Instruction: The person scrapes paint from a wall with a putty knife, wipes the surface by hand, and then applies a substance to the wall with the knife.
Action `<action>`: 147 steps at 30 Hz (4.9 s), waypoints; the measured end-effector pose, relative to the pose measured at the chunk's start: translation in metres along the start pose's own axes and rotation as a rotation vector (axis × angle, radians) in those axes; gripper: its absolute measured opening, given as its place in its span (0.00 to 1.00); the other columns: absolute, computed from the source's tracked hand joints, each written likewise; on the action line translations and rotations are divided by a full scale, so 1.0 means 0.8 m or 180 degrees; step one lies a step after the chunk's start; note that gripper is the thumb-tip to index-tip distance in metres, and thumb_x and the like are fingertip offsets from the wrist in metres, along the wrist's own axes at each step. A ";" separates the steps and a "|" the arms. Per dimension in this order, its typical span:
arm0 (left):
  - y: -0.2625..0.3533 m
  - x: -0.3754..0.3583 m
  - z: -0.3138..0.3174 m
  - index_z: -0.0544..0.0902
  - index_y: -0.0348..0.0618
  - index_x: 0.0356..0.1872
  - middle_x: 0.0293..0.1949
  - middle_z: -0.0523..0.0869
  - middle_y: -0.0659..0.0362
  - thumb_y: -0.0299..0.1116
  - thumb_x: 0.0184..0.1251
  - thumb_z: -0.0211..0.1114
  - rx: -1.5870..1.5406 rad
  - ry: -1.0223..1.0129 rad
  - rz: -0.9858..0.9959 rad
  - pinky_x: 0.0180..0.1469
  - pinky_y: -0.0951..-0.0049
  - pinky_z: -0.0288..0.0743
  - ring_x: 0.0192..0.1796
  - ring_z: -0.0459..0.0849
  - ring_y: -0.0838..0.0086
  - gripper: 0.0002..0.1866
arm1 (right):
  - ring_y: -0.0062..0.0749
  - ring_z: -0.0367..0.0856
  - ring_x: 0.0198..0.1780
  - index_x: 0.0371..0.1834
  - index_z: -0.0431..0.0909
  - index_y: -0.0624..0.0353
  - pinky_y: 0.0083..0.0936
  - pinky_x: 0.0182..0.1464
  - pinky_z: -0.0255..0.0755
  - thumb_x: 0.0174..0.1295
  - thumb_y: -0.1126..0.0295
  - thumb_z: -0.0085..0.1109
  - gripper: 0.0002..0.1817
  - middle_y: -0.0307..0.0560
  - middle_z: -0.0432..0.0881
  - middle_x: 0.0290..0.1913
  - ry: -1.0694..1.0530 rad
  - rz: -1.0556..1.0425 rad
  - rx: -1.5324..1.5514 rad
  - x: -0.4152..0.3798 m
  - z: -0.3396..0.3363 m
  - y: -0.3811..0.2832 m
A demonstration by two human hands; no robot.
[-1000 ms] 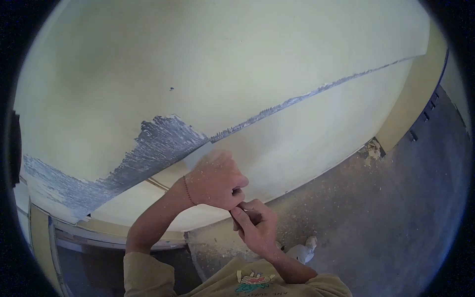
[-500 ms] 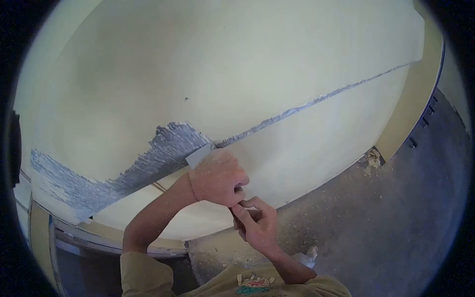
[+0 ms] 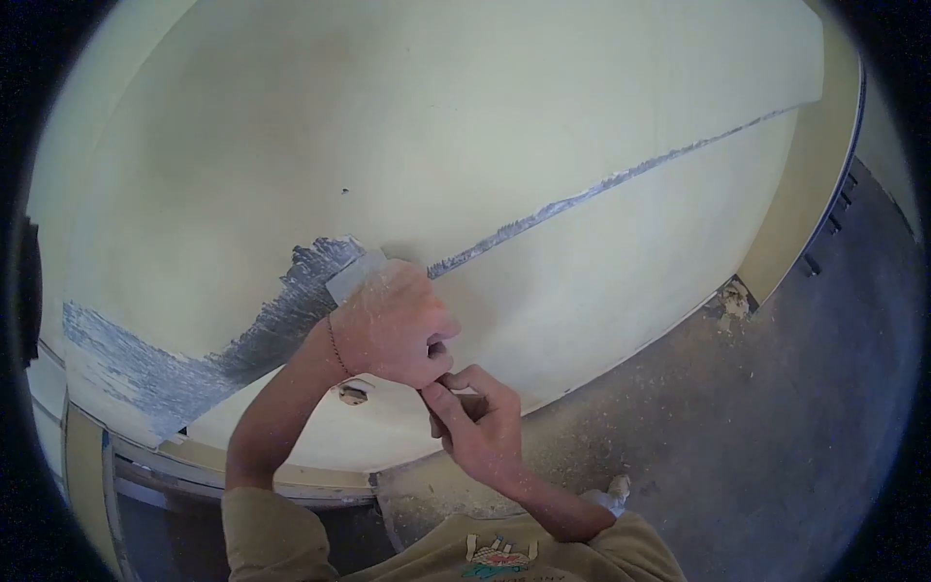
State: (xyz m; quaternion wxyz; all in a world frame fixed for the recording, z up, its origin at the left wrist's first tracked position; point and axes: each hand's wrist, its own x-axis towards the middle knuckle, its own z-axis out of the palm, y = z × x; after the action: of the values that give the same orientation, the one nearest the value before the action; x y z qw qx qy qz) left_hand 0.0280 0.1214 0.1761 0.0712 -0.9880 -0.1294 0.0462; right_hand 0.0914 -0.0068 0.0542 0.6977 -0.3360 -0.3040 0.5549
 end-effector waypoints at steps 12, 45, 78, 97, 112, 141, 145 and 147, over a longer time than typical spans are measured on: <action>-0.002 0.001 0.017 0.81 0.40 0.13 0.15 0.79 0.47 0.35 0.32 0.62 -0.0045 0.0204 0.0235 0.30 0.58 0.76 0.22 0.81 0.53 0.09 | 0.15 0.68 0.16 0.33 0.72 0.61 0.17 0.13 0.55 0.68 0.68 0.59 0.10 0.40 0.75 0.18 0.0203 0.0092 -0.0068 -0.005 -0.001 0.004; 0.006 0.006 -0.003 0.75 0.41 0.09 0.13 0.75 0.47 0.35 0.35 0.62 -0.0109 0.0156 -0.0104 0.28 0.56 0.71 0.20 0.76 0.50 0.09 | 0.17 0.70 0.18 0.34 0.76 0.62 0.19 0.15 0.56 0.67 0.68 0.61 0.09 0.39 0.74 0.18 0.0065 -0.0341 -0.0205 -0.003 -0.005 -0.018; 0.009 -0.007 -0.004 0.74 0.45 0.10 0.12 0.75 0.53 0.37 0.46 0.60 0.0291 0.0517 0.0097 0.36 0.63 0.65 0.18 0.73 0.59 0.12 | 0.15 0.73 0.21 0.30 0.71 0.63 0.16 0.20 0.62 0.66 0.73 0.59 0.09 0.39 0.75 0.18 -0.0140 -0.0797 -0.0616 0.027 -0.012 -0.015; 0.010 -0.013 0.032 0.72 0.46 0.09 0.12 0.73 0.52 0.39 0.42 0.60 0.0096 0.0213 0.0228 0.34 0.61 0.66 0.20 0.75 0.56 0.12 | 0.14 0.71 0.22 0.33 0.73 0.65 0.18 0.22 0.62 0.65 0.74 0.59 0.07 0.38 0.73 0.19 0.0196 -0.0329 -0.0381 -0.003 -0.005 0.007; 0.010 -0.008 0.026 0.75 0.43 0.07 0.11 0.73 0.48 0.38 0.41 0.59 0.0084 0.0479 0.0376 0.28 0.57 0.67 0.17 0.72 0.53 0.13 | 0.15 0.68 0.17 0.31 0.70 0.62 0.17 0.16 0.54 0.67 0.71 0.58 0.09 0.40 0.73 0.16 0.0118 -0.0430 -0.0357 -0.002 -0.005 -0.004; 0.014 -0.016 0.025 0.76 0.40 0.08 0.12 0.72 0.45 0.38 0.42 0.61 -0.0043 0.0783 0.0123 0.30 0.53 0.70 0.19 0.73 0.47 0.13 | 0.18 0.71 0.18 0.30 0.73 0.64 0.18 0.18 0.59 0.64 0.74 0.60 0.08 0.39 0.74 0.18 0.0077 -0.0465 -0.0491 -0.005 -0.003 -0.016; 0.003 -0.010 0.011 0.76 0.41 0.08 0.12 0.72 0.45 0.39 0.41 0.61 0.0171 0.0462 0.0059 0.31 0.53 0.70 0.20 0.74 0.48 0.14 | 0.17 0.71 0.19 0.30 0.73 0.64 0.17 0.18 0.58 0.64 0.74 0.60 0.08 0.39 0.74 0.17 0.0103 -0.0768 -0.0532 0.013 0.001 -0.004; 0.003 -0.013 0.008 0.76 0.41 0.08 0.11 0.72 0.44 0.40 0.41 0.61 0.0369 0.0742 0.0106 0.28 0.53 0.69 0.19 0.75 0.48 0.14 | 0.16 0.70 0.18 0.30 0.74 0.63 0.17 0.17 0.58 0.65 0.73 0.60 0.08 0.39 0.74 0.17 0.0071 -0.0738 -0.0492 0.015 0.002 -0.006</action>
State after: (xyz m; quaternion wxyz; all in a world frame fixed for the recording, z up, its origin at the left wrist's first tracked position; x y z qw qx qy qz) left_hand 0.0180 0.1176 0.1703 0.1421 -0.9829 -0.1008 -0.0603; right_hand 0.0951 0.0041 0.0596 0.7325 -0.3575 -0.3748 0.4418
